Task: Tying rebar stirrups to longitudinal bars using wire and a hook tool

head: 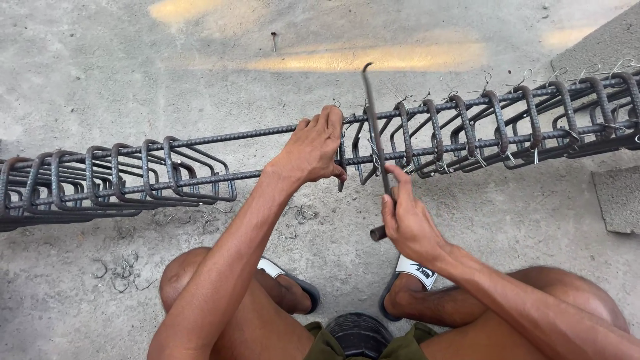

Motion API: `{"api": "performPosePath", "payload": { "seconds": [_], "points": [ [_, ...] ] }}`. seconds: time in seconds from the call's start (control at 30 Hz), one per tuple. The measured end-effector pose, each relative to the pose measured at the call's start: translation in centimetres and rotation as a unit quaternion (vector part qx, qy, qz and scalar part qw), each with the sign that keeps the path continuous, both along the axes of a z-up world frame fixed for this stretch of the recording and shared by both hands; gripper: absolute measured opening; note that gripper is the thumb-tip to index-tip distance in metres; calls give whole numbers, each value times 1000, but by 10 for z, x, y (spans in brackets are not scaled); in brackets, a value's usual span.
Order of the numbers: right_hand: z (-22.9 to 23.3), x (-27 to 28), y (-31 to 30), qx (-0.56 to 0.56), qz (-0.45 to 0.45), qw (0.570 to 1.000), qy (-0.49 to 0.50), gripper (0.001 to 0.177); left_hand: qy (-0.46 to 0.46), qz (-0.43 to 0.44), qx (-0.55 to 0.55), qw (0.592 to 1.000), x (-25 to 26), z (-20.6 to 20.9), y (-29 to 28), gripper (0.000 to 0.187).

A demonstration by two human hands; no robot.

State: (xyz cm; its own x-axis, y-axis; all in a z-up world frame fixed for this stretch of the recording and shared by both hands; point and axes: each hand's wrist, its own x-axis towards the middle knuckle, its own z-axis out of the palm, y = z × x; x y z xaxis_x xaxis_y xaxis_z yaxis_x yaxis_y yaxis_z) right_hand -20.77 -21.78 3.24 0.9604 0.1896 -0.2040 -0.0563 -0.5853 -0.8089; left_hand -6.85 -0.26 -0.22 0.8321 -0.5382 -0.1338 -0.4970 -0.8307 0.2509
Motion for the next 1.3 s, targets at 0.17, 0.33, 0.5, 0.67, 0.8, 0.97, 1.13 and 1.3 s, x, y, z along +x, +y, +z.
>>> {"api": "performPosePath", "payload": {
  "seconds": [0.17, 0.33, 0.5, 0.67, 0.8, 0.97, 1.13, 1.3],
  "points": [
    [-7, -7, -1, -23, 40, 999, 27, 56, 4, 0, -1, 1000, 1, 3, 1, 117],
    [-5, -3, -3, -11, 45, 999, 28, 56, 11, 2, 4, 1000, 3, 16, 4, 115],
    [3, 0, -2, -10, 27, 999, 34, 56, 132, 92, -153, 975, 5, 61, 20, 92],
    [-3, -13, 31, 37, 51, 995, 73, 62, 43, 176, -197, 964, 23, 68, 54, 54],
    [-2, -25, 64, 58, 63, 996, 3, 58, -41, 180, -148, 972, 27, 56, 62, 36],
    [-2, -17, 68, 65, -17, 995, 71, 56, -48, 160, -157, 973, 24, 45, 60, 35],
    [-5, -16, 66, 40, 1, 997, 69, 55, -60, 147, -157, 975, 30, 40, 61, 34],
    [-1, -22, 65, 52, -1, 996, 68, 55, -48, 143, -160, 976, 31, 28, 59, 35]
  ]
}}
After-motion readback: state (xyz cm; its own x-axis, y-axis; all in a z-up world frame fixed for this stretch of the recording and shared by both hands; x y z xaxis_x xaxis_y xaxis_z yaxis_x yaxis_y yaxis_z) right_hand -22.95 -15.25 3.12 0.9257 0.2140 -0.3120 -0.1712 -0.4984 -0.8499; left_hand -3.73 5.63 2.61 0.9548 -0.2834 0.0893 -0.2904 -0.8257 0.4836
